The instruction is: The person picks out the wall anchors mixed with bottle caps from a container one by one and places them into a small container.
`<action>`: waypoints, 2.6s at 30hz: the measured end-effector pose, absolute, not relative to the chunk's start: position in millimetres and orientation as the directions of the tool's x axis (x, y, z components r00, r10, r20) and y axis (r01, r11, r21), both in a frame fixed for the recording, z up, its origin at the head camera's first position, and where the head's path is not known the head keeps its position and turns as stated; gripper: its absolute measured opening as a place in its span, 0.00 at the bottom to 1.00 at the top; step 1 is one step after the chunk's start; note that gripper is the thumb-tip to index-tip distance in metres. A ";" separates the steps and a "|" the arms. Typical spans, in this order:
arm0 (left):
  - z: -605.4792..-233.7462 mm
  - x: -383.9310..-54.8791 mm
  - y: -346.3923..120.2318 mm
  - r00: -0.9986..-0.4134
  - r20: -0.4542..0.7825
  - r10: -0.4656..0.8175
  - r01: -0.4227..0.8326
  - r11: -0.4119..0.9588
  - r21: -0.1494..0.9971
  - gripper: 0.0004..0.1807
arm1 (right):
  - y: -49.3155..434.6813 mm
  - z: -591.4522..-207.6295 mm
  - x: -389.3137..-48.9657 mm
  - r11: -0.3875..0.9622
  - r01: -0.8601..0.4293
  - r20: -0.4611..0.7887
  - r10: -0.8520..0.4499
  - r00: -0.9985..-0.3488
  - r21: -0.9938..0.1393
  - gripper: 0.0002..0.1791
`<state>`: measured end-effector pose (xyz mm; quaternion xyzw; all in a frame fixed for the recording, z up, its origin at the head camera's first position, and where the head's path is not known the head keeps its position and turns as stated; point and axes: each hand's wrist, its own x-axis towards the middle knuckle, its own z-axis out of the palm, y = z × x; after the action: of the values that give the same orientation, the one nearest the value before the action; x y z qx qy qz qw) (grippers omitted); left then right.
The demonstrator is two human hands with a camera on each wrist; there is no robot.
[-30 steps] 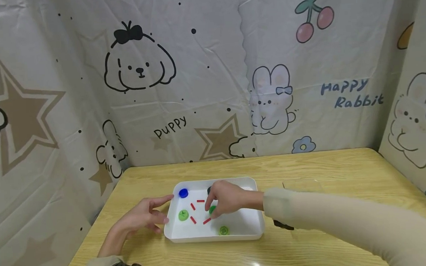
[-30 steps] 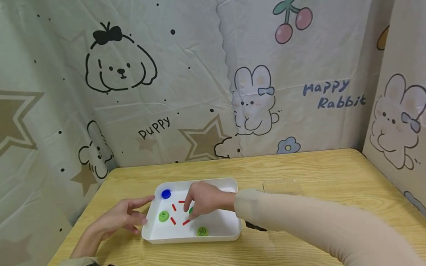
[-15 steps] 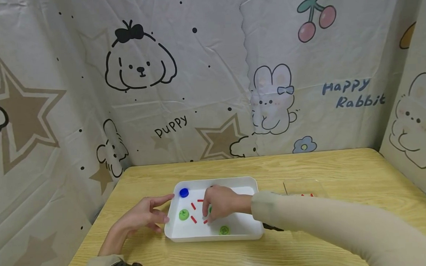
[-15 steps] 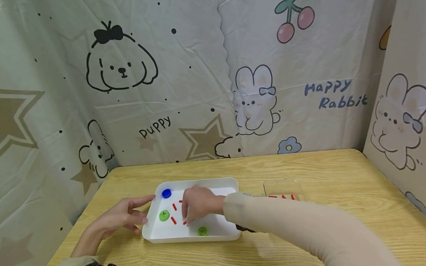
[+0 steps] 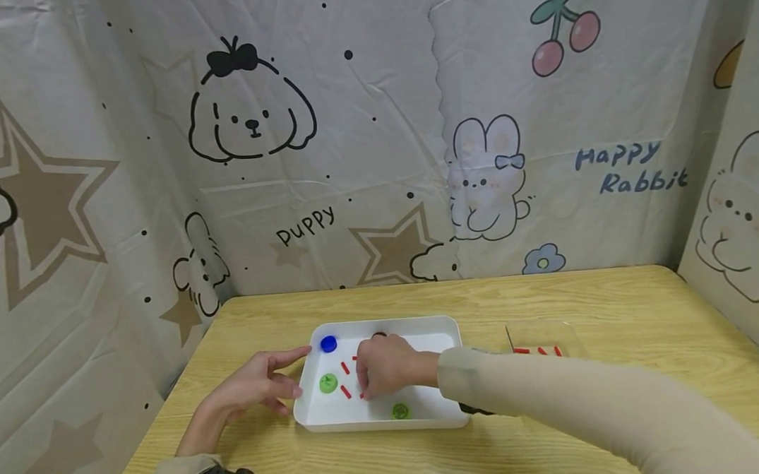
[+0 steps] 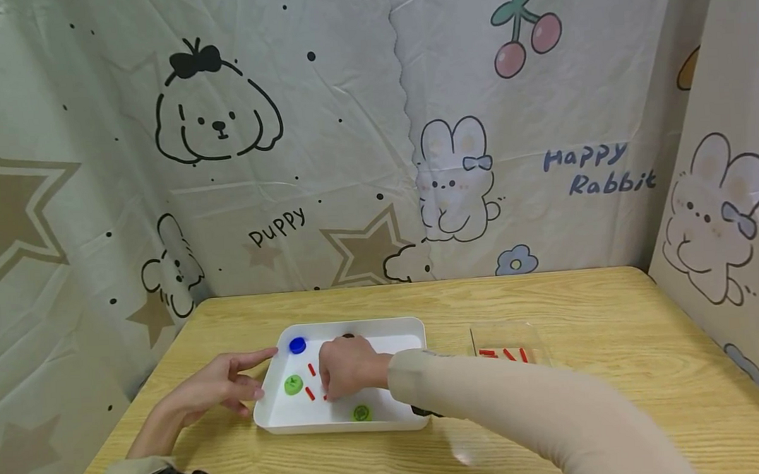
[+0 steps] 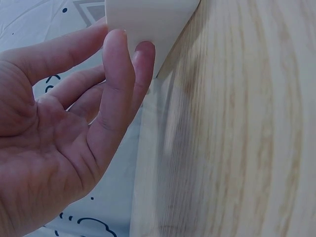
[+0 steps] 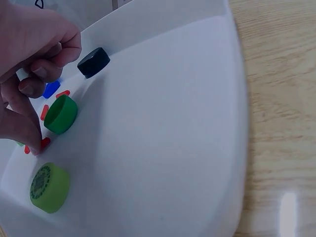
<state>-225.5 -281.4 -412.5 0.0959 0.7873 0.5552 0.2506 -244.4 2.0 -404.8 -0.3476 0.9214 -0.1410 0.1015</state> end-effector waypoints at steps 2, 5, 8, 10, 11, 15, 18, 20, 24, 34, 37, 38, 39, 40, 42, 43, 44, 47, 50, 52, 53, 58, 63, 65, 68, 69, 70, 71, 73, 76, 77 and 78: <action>-412.6 -225.3 -281.6 -0.854 -0.289 0.433 -0.127 0.365 0.922 0.46 | 0.0 -404.8 -244.8 0.723 -0.610 -0.087 -0.665 -0.742 -0.324 0.11; -412.1 -225.3 -281.4 -0.851 -0.290 0.438 -0.127 0.364 0.923 0.46 | -1.3 -403.9 -245.5 0.731 -0.603 -0.089 -0.657 -0.749 -0.320 0.12; -411.5 -225.7 -281.1 -0.850 -0.289 0.441 -0.124 0.365 0.923 0.46 | -0.2 -401.7 -247.1 0.735 -0.587 -0.100 -0.649 -0.754 -0.340 0.13; -411.4 -226.2 -281.1 -0.851 -0.286 0.440 -0.121 0.365 0.923 0.46 | 1.6 -400.3 -249.3 0.728 -0.581 -0.104 -0.652 -0.751 -0.365 0.13; -411.3 -226.3 -281.1 -0.852 -0.286 0.438 -0.121 0.367 0.922 0.46 | 2.7 -399.8 -250.5 0.723 -0.578 -0.106 -0.654 -0.749 -0.379 0.13; -411.6 -226.5 -281.9 -0.855 -0.287 0.432 -0.123 0.368 0.922 0.46 | 6.8 -399.7 -253.5 0.705 -0.573 -0.118 -0.668 -0.735 -0.417 0.11; -411.9 -226.1 -282.4 -0.855 -0.291 0.429 -0.127 0.370 0.920 0.46 | 8.6 -400.5 -251.9 0.709 -0.566 -0.142 -0.667 -0.731 -0.421 0.11; -412.1 -225.8 -282.5 -0.856 -0.292 0.426 -0.129 0.371 0.920 0.46 | 9.1 -401.0 -250.1 0.707 -0.564 -0.153 -0.671 -0.725 -0.427 0.10; -412.0 -225.4 -282.6 -0.856 -0.291 0.426 -0.129 0.370 0.920 0.46 | 9.4 -402.0 -249.7 0.684 -0.579 -0.149 -0.693 -0.705 -0.443 0.10; -410.0 -224.3 -281.6 -0.849 -0.292 0.441 -0.126 0.368 0.921 0.46 | 10.2 -406.7 -258.6 0.576 -0.674 -0.085 -0.786 -0.613 -0.463 0.13; -410.7 -225.0 -281.7 -0.850 -0.294 0.438 -0.129 0.369 0.920 0.46 | 10.3 -407.4 -259.2 0.566 -0.666 -0.109 -0.795 -0.596 -0.486 0.14; -410.9 -225.3 -281.6 -0.850 -0.296 0.435 -0.131 0.370 0.920 0.46 | 10.4 -407.7 -259.4 0.561 -0.667 -0.109 -0.799 -0.592 -0.490 0.14; -410.9 -225.4 -281.5 -0.850 -0.297 0.434 -0.133 0.368 0.920 0.46 | 10.5 -408.2 -259.6 0.558 -0.667 -0.108 -0.800 -0.590 -0.493 0.13; -411.0 -225.5 -281.5 -0.850 -0.297 0.434 -0.134 0.368 0.920 0.46 | 10.5 -408.6 -259.7 0.556 -0.668 -0.106 -0.802 -0.588 -0.495 0.13; -411.0 -225.8 -281.7 -0.850 -0.296 0.435 -0.133 0.366 0.921 0.46 | 10.1 -409.4 -260.1 0.547 -0.669 -0.095 -0.805 -0.586 -0.504 0.13; -410.9 -225.8 -281.6 -0.851 -0.295 0.435 -0.133 0.364 0.922 0.46 | 9.9 -409.6 -260.2 0.541 -0.669 -0.089 -0.807 -0.584 -0.510 0.12; -410.5 -225.5 -281.4 -0.851 -0.295 0.435 -0.134 0.364 0.922 0.46 | 9.7 -409.8 -260.4 0.537 -0.666 -0.086 -0.807 -0.584 -0.517 0.12; -409.9 -225.0 -280.8 -0.851 -0.293 0.436 -0.133 0.362 0.923 0.46 | 8.9 -410.7 -261.2 0.535 -0.655 -0.086 -0.805 -0.587 -0.534 0.12; -408.9 -224.1 -279.8 -0.851 -0.291 0.437 -0.132 0.359 0.924 0.47 | 8.8 -411.5 -263.2 0.546 -0.639 -0.099 -0.797 -0.596 -0.542 0.12; -408.6 -223.8 -279.6 -0.851 -0.289 0.438 -0.130 0.357 0.925 0.47 | 9.0 -412.1 -264.7 0.551 -0.624 -0.107 -0.791 -0.602 -0.555 0.12; -408.5 -223.7 -279.5 -0.851 -0.288 0.439 -0.129 0.357 0.925 0.47 | 9.2 -412.2 -265.3 0.553 -0.615 -0.112 -0.787 -0.606 -0.562 0.13; -408.5 -223.4 -279.6 -0.852 -0.291 0.435 -0.131 0.361 0.923 0.47 | 9.9 -413.0 -266.9 0.546 -0.589 -0.118 -0.785 -0.608 -0.596 0.13; -408.0 -224.0 -280.5 -0.855 -0.287 0.432 -0.123 0.370 0.921 0.46 | 9.1 -412.5 -267.7 0.535 -0.592 -0.114 -0.792 -0.600 -0.603 0.13; -407.8 -224.3 -280.7 -0.855 -0.286 0.432 -0.120 0.372 0.920 0.46 | 8.5 -412.2 -266.9 0.530 -0.596 -0.111 -0.796 -0.596 -0.603 0.13; -408.5 -224.7 -280.7 -0.856 -0.294 0.426 -0.129 0.374 0.918 0.46 | 7.9 -412.0 -264.7 0.529 -0.590 -0.115 -0.796 -0.594 -0.610 0.13; -409.0 -224.6 -280.8 -0.856 -0.296 0.424 -0.133 0.374 0.918 0.46 | 7.7 -412.1 -263.9 0.530 -0.587 -0.118 -0.795 -0.595 -0.612 0.13; -409.5 -224.7 -280.9 -0.855 -0.299 0.423 -0.136 0.373 0.918 0.47 | 7.6 -411.8 -263.1 0.532 -0.584 -0.121 -0.794 -0.596 -0.613 0.13; -410.1 -224.7 -281.1 -0.855 -0.301 0.421 -0.139 0.373 0.917 0.47 | 7.5 -411.5 -262.4 0.535 -0.578 -0.126 -0.791 -0.598 -0.616 0.13; -411.0 -225.0 -281.4 -0.857 -0.303 0.418 -0.142 0.373 0.917 0.46 | 7.6 -410.8 -261.3 0.544 -0.572 -0.133 -0.786 -0.604 -0.615 0.13; -411.3 -225.1 -281.5 -0.858 -0.295 0.420 -0.134 0.372 0.919 0.46 | 7.9 -410.1 -260.6 0.554 -0.563 -0.139 -0.778 -0.613 -0.613 0.13; -411.3 -225.3 -281.4 -0.859 -0.293 0.420 -0.132 0.372 0.919 0.46 | 8.0 -410.1 -260.6 0.557 -0.559 -0.143 -0.775 -0.616 -0.614 0.13; -411.1 -225.3 -281.3 -0.859 -0.291 0.422 -0.128 0.373 0.919 0.46 | 8.3 -410.1 -260.8 0.559 -0.557 -0.144 -0.773 -0.618 -0.614 0.13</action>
<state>-225.3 -281.3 -411.1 0.0930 0.7904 0.5520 0.2489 -260.8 8.3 -410.1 -0.3870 0.8592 -0.2656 0.2037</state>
